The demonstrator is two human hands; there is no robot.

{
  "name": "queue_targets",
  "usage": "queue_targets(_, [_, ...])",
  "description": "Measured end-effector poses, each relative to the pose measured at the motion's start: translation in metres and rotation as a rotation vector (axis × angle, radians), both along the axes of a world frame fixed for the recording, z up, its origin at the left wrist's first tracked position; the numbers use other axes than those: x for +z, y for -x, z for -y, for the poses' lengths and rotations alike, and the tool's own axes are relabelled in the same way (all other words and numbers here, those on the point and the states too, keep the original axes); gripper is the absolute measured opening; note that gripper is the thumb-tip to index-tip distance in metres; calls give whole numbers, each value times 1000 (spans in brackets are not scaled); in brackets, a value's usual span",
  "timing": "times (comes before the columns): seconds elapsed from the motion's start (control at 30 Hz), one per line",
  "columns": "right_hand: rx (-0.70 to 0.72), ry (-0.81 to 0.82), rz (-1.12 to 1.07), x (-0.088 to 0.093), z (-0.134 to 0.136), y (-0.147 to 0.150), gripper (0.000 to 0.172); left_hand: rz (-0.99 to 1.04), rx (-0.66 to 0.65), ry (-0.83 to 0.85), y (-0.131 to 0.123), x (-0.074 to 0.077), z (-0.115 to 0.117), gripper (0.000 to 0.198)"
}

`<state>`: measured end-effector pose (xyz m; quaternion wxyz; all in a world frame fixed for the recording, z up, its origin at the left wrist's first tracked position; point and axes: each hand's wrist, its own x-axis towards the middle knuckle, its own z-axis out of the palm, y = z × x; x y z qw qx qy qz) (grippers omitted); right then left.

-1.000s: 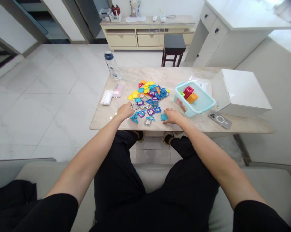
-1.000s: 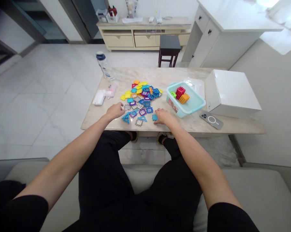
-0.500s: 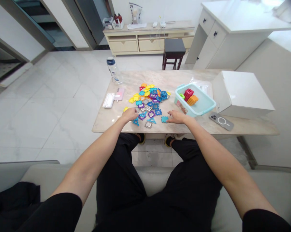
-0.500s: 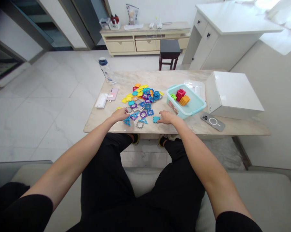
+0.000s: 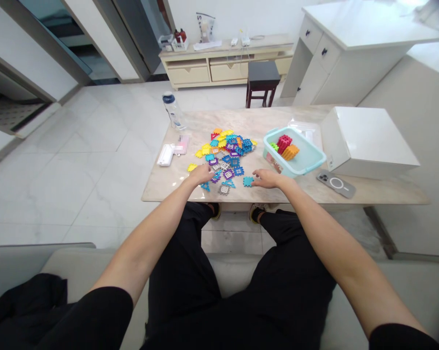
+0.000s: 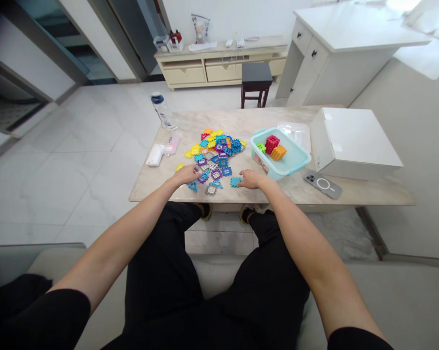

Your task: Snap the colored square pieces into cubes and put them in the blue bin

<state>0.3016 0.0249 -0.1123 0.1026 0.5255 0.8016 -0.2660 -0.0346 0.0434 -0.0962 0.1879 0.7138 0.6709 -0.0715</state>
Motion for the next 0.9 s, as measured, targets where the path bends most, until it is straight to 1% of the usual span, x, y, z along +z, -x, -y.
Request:
queue_targets(0.23, [-13,-11,-34,-4,3,-9,65,-41,13,32,15,-2,-3,39])
queue_targets(0.47, [-16,18,-28,-5,5,-12,61,-52,38,30,28,-2,2,40])
queue_targets(0.6, [-7,6,-34,-5,2,-9,57,-47,33,26,30,-3,3,38])
queue_targets(0.73, [9,2,18,-3,-1,-5,57,-38,29,-1,27,-4,5,36])
queue_targets(0.9, [22,-16,52,2,-3,-3,56,-39,29,-96,25,3,8,43])
